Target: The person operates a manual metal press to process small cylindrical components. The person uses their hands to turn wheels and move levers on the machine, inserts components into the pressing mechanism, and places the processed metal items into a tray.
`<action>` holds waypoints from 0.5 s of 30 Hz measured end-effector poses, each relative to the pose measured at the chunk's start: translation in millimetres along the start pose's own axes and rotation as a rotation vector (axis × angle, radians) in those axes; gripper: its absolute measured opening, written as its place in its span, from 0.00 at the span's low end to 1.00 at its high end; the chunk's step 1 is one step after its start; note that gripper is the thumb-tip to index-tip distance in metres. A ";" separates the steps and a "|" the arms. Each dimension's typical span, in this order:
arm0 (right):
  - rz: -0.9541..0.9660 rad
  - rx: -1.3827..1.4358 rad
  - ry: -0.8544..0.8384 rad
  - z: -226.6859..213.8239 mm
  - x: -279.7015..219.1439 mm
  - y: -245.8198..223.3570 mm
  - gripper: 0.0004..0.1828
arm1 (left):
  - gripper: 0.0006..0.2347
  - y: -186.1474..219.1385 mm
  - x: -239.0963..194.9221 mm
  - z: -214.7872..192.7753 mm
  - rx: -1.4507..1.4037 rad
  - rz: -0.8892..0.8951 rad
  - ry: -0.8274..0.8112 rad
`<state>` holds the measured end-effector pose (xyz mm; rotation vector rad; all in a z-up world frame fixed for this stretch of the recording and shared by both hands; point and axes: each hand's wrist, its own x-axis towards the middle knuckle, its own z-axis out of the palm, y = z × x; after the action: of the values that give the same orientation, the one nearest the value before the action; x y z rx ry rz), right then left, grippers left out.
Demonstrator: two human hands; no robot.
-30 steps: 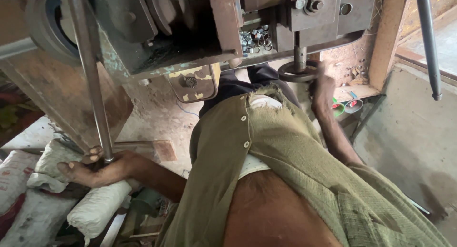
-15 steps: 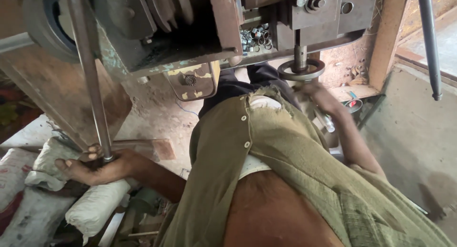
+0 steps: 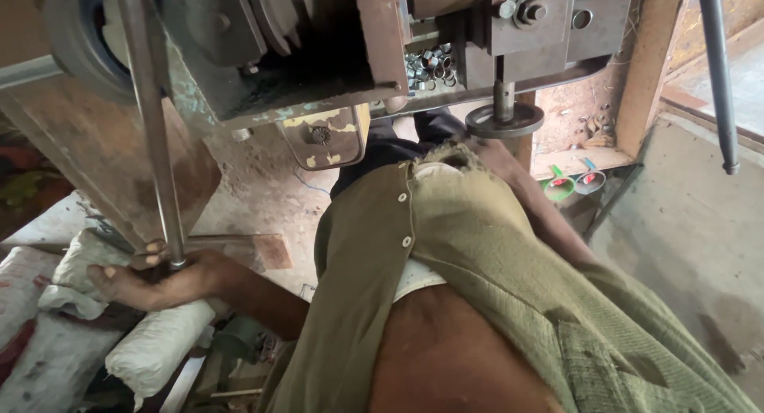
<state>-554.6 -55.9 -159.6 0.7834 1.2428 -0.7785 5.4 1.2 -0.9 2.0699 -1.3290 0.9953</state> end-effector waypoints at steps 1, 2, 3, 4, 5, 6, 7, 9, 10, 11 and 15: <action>-0.174 -0.468 -0.046 -10.1 -19.3 -4.8 0.27 | 0.16 3.6 3.3 -2.8 -0.026 0.038 -0.006; -0.357 -0.938 -0.088 -18.8 -33.2 -12.9 0.27 | 0.16 9.3 4.4 -2.4 -0.059 0.070 -0.012; -0.540 -1.407 -0.126 -23.7 -38.3 -18.2 0.26 | 0.16 13.3 6.2 -1.4 -0.046 0.046 -0.009; -0.614 -1.347 -0.050 -22.6 -35.0 -25.1 0.23 | 0.15 14.7 8.8 -1.4 -0.031 0.024 -0.006; -0.687 -1.284 0.024 -18.1 -29.1 -37.0 0.21 | 0.14 15.7 10.4 -1.3 -0.015 0.003 -0.002; -0.759 -1.220 0.100 -14.8 -24.6 -46.0 0.22 | 0.16 15.8 11.5 -0.7 -0.027 0.022 0.006; -0.854 -1.353 0.072 -10.3 -14.5 -38.2 0.19 | 0.17 14.5 13.4 0.5 -0.038 0.041 0.014; -1.044 -1.617 0.005 6.9 10.5 -1.6 0.14 | 0.17 14.0 13.5 -0.8 -0.052 0.038 0.018; -1.143 -1.578 -0.128 8.5 8.4 8.3 0.17 | 0.15 15.0 12.1 -0.8 -0.059 0.014 0.014; -1.236 -1.533 -0.264 3.4 -1.7 18.3 0.21 | 0.14 15.6 11.1 0.3 -0.065 -0.010 0.010; -0.714 -1.029 0.062 -2.2 -37.5 17.4 0.42 | 0.17 12.9 6.9 -1.1 -0.040 0.011 -0.006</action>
<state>-546.5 -41.9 -121.5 -0.5070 1.7504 -0.5355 -4.8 -7.2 5.4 2.0394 -1.3540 0.9606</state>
